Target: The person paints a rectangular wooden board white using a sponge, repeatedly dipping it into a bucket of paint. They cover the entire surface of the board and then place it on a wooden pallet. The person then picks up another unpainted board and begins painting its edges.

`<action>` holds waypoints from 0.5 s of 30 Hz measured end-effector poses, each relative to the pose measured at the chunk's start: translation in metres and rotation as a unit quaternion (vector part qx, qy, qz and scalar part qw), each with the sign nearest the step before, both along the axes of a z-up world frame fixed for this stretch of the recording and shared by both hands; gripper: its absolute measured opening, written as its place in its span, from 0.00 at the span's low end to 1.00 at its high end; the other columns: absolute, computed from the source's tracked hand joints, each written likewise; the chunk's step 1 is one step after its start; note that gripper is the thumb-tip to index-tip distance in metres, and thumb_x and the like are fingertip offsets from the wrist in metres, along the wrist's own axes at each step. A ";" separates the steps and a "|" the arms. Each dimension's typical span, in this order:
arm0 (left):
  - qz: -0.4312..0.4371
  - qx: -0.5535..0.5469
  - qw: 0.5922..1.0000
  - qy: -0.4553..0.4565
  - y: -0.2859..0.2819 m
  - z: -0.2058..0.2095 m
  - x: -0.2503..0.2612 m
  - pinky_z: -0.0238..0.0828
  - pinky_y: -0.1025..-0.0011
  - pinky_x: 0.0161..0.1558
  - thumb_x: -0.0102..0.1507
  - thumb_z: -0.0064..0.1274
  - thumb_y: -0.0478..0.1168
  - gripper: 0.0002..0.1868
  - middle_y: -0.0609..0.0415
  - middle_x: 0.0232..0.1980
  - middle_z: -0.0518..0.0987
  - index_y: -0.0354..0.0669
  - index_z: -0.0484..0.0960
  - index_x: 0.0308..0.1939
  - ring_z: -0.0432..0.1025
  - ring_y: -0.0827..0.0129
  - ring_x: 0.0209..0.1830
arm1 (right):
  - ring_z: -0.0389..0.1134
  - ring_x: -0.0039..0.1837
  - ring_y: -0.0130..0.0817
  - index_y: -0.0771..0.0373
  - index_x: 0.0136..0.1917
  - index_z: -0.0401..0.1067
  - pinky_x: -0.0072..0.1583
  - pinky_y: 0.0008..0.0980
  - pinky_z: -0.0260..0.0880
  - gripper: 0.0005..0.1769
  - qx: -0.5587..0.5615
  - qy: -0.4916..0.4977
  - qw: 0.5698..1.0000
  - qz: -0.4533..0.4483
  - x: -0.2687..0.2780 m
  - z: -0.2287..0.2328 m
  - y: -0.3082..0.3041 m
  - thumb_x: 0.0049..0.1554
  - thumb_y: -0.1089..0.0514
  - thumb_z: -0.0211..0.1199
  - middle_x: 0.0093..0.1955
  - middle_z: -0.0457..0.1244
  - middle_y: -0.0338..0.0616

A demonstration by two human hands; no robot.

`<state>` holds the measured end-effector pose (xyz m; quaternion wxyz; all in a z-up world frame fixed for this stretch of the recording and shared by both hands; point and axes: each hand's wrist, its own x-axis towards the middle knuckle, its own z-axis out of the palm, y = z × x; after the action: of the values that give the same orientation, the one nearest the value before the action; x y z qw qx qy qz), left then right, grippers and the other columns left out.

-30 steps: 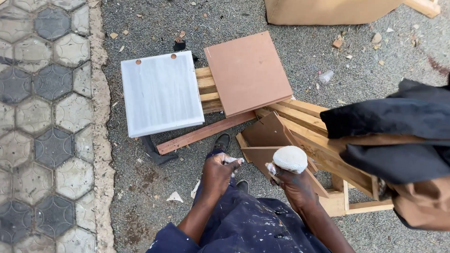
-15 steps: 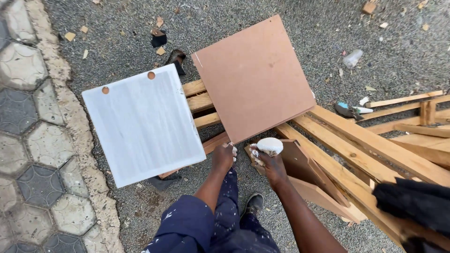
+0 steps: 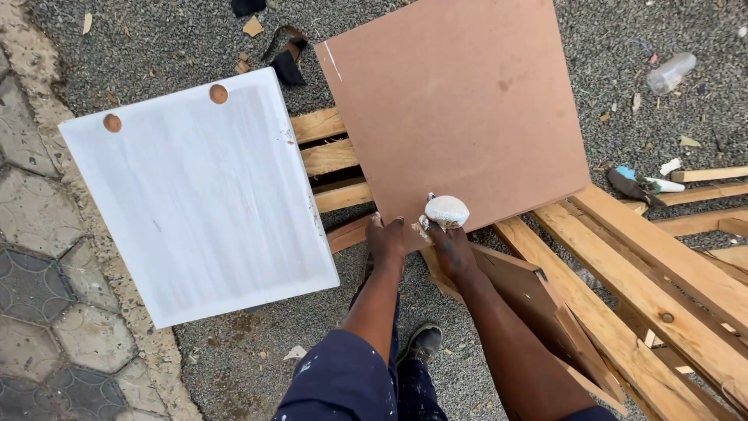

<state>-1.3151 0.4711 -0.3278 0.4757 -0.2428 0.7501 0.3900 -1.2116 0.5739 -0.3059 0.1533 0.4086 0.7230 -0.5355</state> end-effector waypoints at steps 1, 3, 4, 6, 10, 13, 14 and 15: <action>0.015 -0.003 1.000 0.011 0.002 0.001 0.000 0.61 0.28 0.69 0.70 0.50 0.47 0.39 0.32 0.77 0.52 0.41 0.51 0.80 0.53 0.33 0.76 | 0.65 0.56 0.44 0.60 0.72 0.63 0.57 0.39 0.70 0.26 -0.010 0.020 0.999 -0.048 -0.006 -0.004 0.003 0.62 0.57 0.61 0.60 0.60 0.55; 0.013 -0.017 0.999 0.035 0.009 0.022 -0.014 0.62 0.35 0.70 0.67 0.52 0.49 0.41 0.35 0.77 0.55 0.42 0.53 0.80 0.54 0.38 0.77 | 0.65 0.59 0.44 0.59 0.72 0.63 0.60 0.43 0.68 0.28 -0.015 0.050 0.991 -0.126 -0.021 -0.007 0.022 0.60 0.54 0.63 0.62 0.61 0.54; 0.008 -0.030 0.998 0.051 0.019 0.033 -0.014 0.62 0.41 0.71 0.65 0.55 0.51 0.44 0.38 0.77 0.58 0.44 0.55 0.80 0.55 0.42 0.77 | 0.64 0.62 0.45 0.58 0.72 0.63 0.63 0.47 0.65 0.30 -0.017 0.075 0.976 -0.205 -0.020 -0.006 0.038 0.59 0.50 0.66 0.64 0.62 0.52; -0.016 -0.039 0.996 0.078 0.030 0.032 -0.026 0.60 0.44 0.72 0.64 0.55 0.49 0.43 0.38 0.77 0.59 0.42 0.56 0.80 0.56 0.43 0.77 | 0.64 0.65 0.45 0.58 0.72 0.63 0.66 0.51 0.63 0.33 -0.010 0.094 0.952 -0.290 -0.014 -0.002 0.064 0.58 0.46 0.68 0.66 0.62 0.51; -0.051 -0.083 0.988 0.116 0.034 0.023 -0.036 0.58 0.51 0.74 0.59 0.59 0.51 0.48 0.36 0.76 0.60 0.38 0.58 0.78 0.58 0.44 0.77 | 0.65 0.67 0.49 0.54 0.69 0.65 0.67 0.57 0.60 0.33 0.097 0.099 0.921 -0.364 0.003 0.008 0.136 0.56 0.41 0.70 0.66 0.64 0.48; -0.065 -0.086 0.987 0.116 0.030 -0.004 -0.031 0.58 0.51 0.73 0.58 0.60 0.51 0.50 0.34 0.76 0.61 0.36 0.57 0.79 0.57 0.44 0.78 | 0.61 0.71 0.56 0.53 0.70 0.67 0.68 0.64 0.56 0.35 0.172 -0.005 0.936 -0.308 0.049 -0.033 0.191 0.56 0.36 0.68 0.68 0.63 0.48; -0.070 -0.085 0.987 0.114 0.030 -0.006 -0.031 0.58 0.51 0.73 0.58 0.60 0.51 0.50 0.34 0.76 0.61 0.36 0.57 0.79 0.57 0.44 0.78 | 0.61 0.71 0.56 0.53 0.70 0.67 0.68 0.64 0.56 0.35 0.173 -0.007 0.934 -0.312 0.058 -0.034 0.203 0.56 0.36 0.68 0.68 0.63 0.48; -0.068 -0.087 0.987 0.113 0.030 -0.007 -0.031 0.58 0.52 0.73 0.58 0.60 0.51 0.49 0.34 0.75 0.61 0.36 0.59 0.78 0.57 0.43 0.77 | 0.61 0.70 0.55 0.53 0.71 0.67 0.71 0.63 0.54 0.37 0.198 -0.064 0.944 -0.256 0.068 -0.035 0.214 0.56 0.33 0.64 0.69 0.63 0.46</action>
<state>-1.3463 0.5006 -0.3352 0.3903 -0.1863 0.8447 0.3154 -1.1438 0.7884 -0.3406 -0.0265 0.6356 0.6741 -0.3754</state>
